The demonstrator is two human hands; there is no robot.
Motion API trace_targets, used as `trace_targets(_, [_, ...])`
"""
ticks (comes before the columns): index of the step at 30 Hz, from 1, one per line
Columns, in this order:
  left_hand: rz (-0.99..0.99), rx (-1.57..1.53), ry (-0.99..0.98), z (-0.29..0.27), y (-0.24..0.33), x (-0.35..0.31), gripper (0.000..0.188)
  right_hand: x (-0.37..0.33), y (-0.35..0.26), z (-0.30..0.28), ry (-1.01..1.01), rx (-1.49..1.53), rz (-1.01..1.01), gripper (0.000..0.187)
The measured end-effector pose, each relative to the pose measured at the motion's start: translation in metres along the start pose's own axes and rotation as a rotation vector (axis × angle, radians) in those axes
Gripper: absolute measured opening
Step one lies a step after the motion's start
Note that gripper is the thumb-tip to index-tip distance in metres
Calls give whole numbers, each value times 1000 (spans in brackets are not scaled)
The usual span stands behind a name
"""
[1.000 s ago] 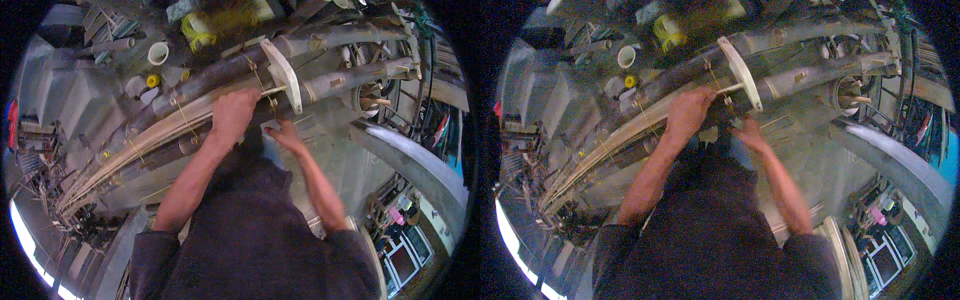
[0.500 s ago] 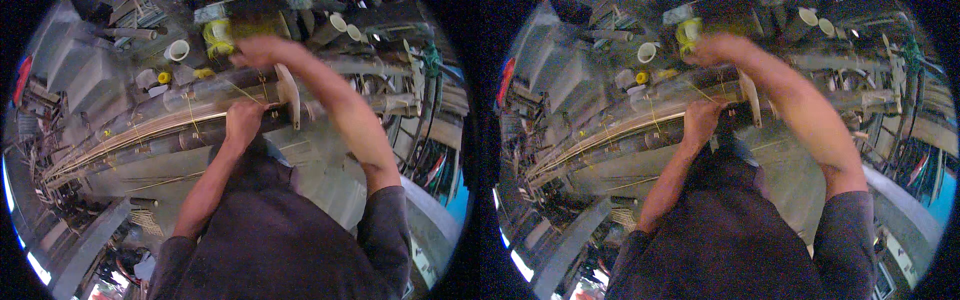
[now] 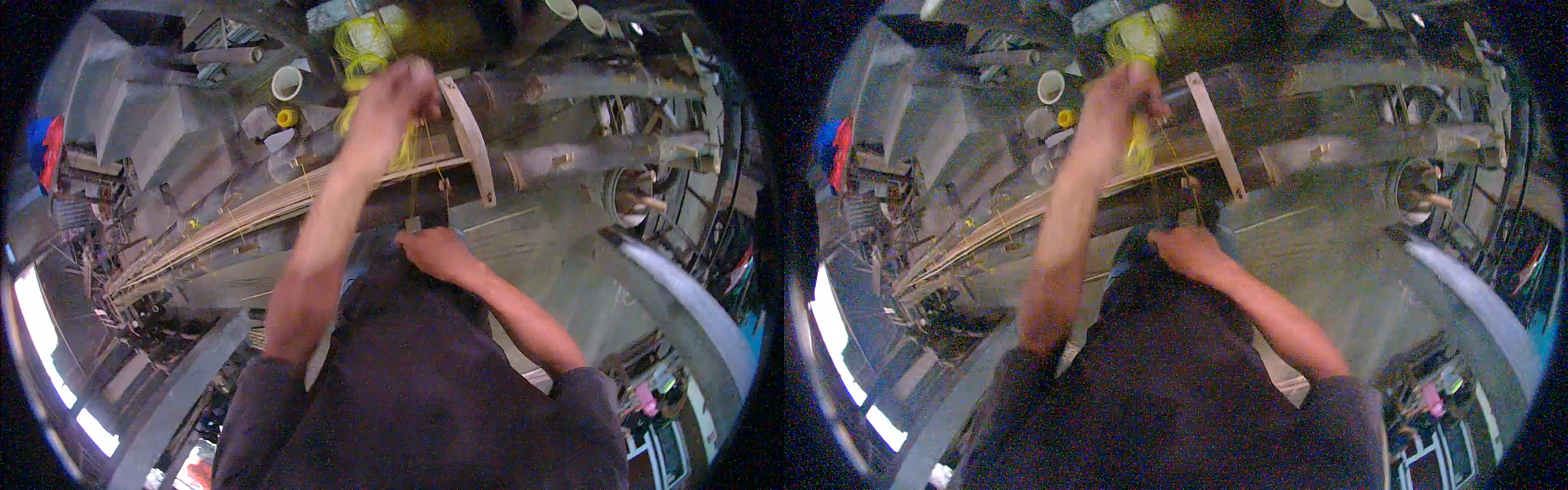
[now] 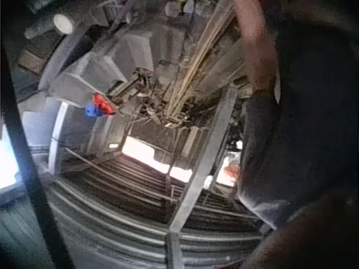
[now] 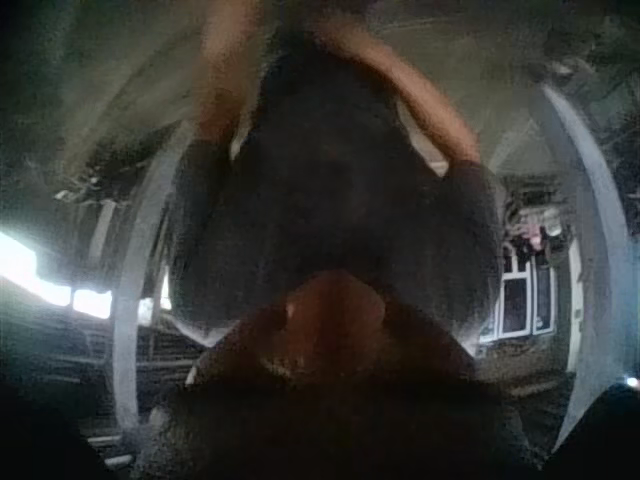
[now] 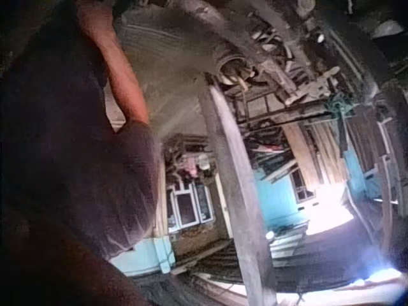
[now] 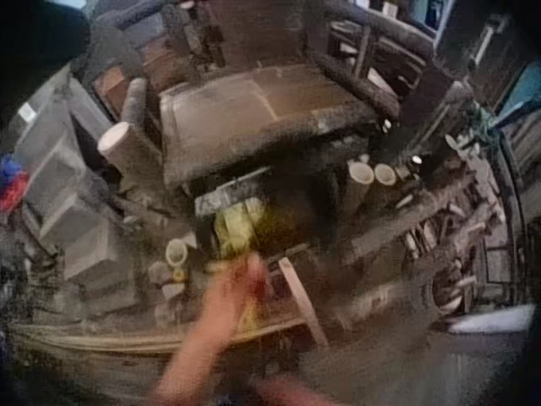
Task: The person repeatedly ties yellow rope around a bundle of thin wooden sticks resting on a metal frame. They walk along the frame, loop the rope, and secure it at multiple points.
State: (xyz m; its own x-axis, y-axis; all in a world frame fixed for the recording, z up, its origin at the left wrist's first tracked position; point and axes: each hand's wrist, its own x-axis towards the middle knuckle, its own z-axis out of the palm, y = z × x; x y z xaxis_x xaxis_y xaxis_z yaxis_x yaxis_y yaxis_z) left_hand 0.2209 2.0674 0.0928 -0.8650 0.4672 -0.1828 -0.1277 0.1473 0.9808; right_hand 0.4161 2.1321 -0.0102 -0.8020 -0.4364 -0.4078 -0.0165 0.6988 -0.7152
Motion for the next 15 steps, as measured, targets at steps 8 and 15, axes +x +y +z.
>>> trace_targets(8, [-333,-169,-87,-36,-104,101,24,-30,-34,-52,232,513,-100,21])
trace_targets(15, [-200,-311,-174,-57,-64,68,16,-78,-112,-174,1482,981,-378,36])
